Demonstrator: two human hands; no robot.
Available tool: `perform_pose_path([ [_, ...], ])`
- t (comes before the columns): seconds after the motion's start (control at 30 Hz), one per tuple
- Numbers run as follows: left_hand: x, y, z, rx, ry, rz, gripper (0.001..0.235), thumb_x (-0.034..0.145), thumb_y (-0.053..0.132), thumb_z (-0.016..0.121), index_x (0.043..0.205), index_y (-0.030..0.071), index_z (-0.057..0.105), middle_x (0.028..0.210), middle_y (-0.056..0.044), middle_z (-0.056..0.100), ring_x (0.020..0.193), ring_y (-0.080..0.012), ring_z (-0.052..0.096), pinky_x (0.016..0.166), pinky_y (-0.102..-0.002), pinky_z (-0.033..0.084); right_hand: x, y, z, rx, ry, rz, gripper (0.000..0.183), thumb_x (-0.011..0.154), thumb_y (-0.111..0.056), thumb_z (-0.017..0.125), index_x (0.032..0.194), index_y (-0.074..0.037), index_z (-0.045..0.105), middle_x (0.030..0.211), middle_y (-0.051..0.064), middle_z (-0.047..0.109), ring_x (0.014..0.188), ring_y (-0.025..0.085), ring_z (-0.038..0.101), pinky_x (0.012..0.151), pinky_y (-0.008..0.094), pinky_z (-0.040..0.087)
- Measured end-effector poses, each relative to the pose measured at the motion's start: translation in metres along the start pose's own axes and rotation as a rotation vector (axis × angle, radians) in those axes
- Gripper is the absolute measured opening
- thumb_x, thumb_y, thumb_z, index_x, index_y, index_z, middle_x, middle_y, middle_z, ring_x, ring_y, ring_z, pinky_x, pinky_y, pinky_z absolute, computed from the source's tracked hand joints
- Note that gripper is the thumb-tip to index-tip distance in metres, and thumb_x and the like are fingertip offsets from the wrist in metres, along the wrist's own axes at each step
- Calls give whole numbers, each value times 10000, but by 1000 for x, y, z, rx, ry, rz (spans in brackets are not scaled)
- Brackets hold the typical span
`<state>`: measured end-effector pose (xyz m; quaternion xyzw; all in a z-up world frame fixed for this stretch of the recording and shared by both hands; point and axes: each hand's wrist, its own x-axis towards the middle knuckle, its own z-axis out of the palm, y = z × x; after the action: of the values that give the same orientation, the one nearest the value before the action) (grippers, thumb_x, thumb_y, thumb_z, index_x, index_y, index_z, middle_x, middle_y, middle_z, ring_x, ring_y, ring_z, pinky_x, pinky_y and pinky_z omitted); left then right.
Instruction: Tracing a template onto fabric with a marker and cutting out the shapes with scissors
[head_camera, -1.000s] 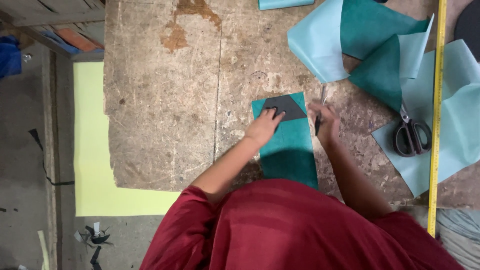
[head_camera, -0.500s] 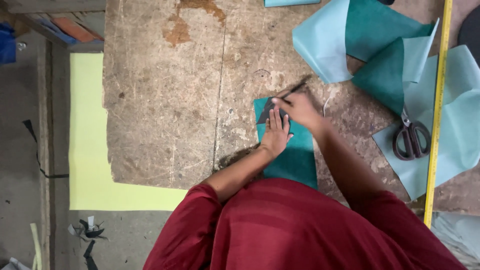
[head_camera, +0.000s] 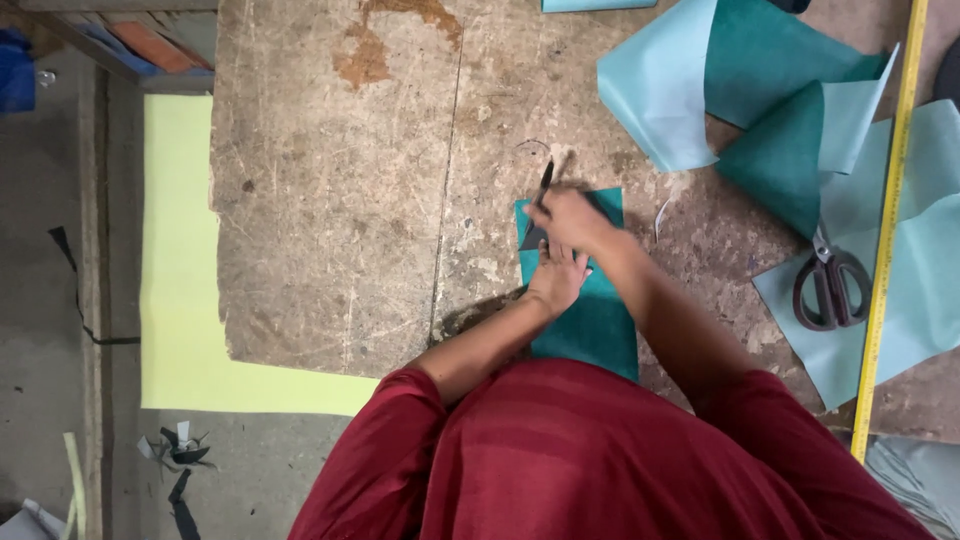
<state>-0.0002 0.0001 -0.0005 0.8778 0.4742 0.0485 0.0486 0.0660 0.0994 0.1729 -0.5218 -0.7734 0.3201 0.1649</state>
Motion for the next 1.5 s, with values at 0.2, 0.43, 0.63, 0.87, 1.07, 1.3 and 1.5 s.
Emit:
perform_pose_path([
  [0.2,-2,1,-48,126,-20,2,723,1003,476,577,1504,-26,434,1496,-499,334,1441,-622,345,1082,-593,483,6,36,-32,-244,232,0,572,1056,-418,654,701,30,673,681,243,643,770,462,673,711,528,533],
  [0.43,-3,1,-51,174,-12,28,717,1020,489,541,1502,-34,443,1470,-503,369,1427,-620,374,1070,-575,495,-26,89,-47,-206,272,92,535,1112,-441,598,832,-10,744,785,215,714,883,432,692,773,526,537],
  [0.63,-1,-1,-44,171,95,54,714,983,475,606,1453,-52,496,1422,-535,391,1378,-652,413,1017,-609,516,-53,103,-35,-246,339,67,360,1109,-411,607,947,-137,775,839,156,734,917,396,717,789,453,559],
  [0.87,1,-8,-33,146,141,79,614,1018,429,571,1424,-31,544,1381,-516,452,1339,-634,472,962,-586,558,-70,118,-18,-278,384,75,366,1121,-411,573,940,-143,745,811,142,724,896,409,712,776,483,569],
  [1.07,21,-37,-64,-9,21,10,592,906,320,717,1439,114,561,1328,-321,553,1249,-454,568,910,-506,570,-135,65,-39,-312,494,45,454,1096,-289,654,701,-67,666,554,189,578,684,453,664,750,500,581],
  [1.3,24,-62,-109,-300,-169,-69,1085,819,362,846,1669,272,178,1529,-113,445,1502,-303,314,1197,-745,68,-188,50,-28,62,645,307,193,1154,-275,529,1244,-190,676,871,115,748,825,355,718,731,456,576],
  [1.5,-32,-55,-82,-273,111,342,582,929,359,687,1465,184,545,1326,-69,608,1338,-245,539,1205,-634,273,-180,75,14,1470,705,607,199,1037,-191,590,1187,-71,639,1279,86,531,1250,290,604,1130,421,559],
])
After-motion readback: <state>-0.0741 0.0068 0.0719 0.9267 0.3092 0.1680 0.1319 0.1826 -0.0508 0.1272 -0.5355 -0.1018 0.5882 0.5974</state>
